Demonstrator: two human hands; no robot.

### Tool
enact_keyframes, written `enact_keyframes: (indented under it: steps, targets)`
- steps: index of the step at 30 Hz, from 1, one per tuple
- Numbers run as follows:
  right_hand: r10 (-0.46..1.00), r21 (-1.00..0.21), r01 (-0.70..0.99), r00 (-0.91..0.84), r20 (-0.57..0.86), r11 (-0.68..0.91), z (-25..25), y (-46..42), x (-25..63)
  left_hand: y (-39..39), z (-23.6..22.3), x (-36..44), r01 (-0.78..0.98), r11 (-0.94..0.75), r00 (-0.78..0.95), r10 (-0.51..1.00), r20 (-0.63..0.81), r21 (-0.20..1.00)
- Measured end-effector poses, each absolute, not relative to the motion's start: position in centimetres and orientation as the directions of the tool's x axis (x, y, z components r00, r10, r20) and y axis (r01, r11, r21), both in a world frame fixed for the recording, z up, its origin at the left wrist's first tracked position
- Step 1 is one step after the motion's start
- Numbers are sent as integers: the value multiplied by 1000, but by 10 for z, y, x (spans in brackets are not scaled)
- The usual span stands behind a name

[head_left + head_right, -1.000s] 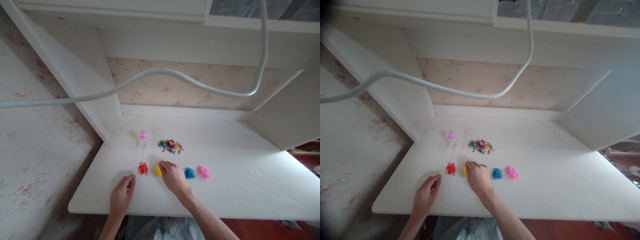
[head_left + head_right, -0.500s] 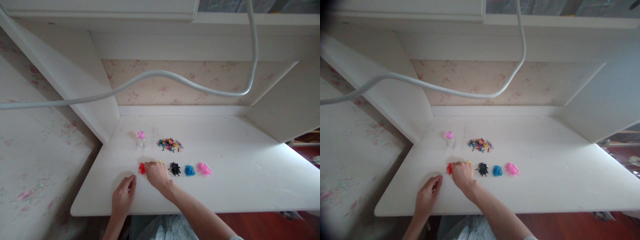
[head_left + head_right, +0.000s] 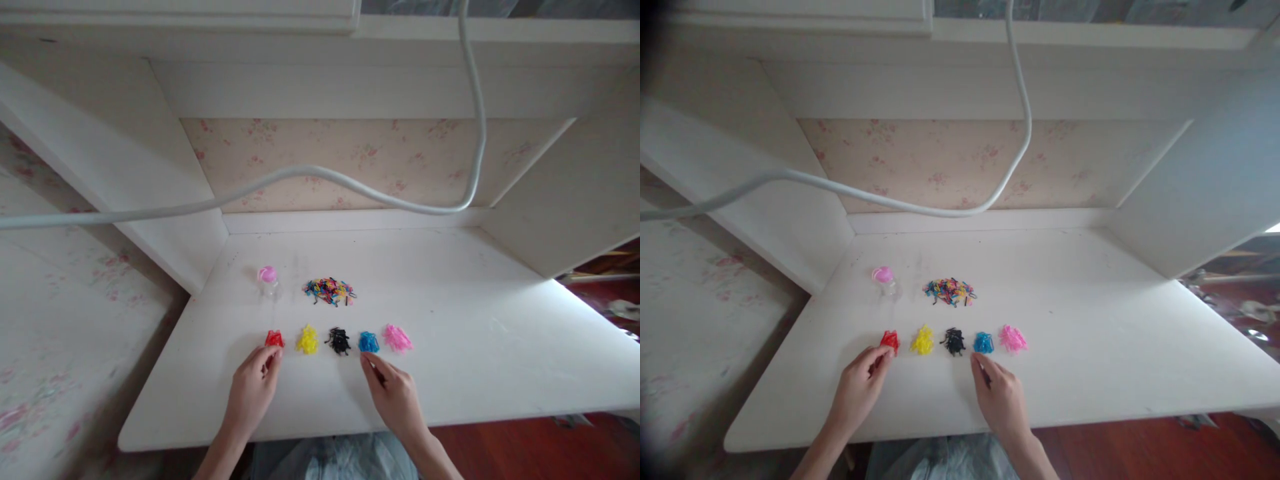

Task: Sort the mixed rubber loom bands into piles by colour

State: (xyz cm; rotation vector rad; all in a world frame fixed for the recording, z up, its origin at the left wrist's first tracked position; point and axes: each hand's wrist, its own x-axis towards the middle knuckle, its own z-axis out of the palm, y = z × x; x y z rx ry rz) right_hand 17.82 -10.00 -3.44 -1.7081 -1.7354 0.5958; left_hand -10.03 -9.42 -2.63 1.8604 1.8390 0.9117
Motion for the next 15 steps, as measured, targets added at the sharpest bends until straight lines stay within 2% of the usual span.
enact_keyframes:
  steps: [3,6,11,15]
  targets:
    - [975,-690,721,194,107,-68,-53,-107,218,-71,-16,-79,756,-147,52,985,166,638]
    - [952,-645,752,278,124,-136,-63,-108,239,-44,-11,-60,807,-158,112,987,116,570]
    - [975,-512,853,189,118,-103,-66,-111,239,-9,-12,-39,909,-59,63,998,4,412]
    - [983,-428,901,134,124,-69,-66,-114,236,8,-15,-30,945,-9,14,1000,-14,327]
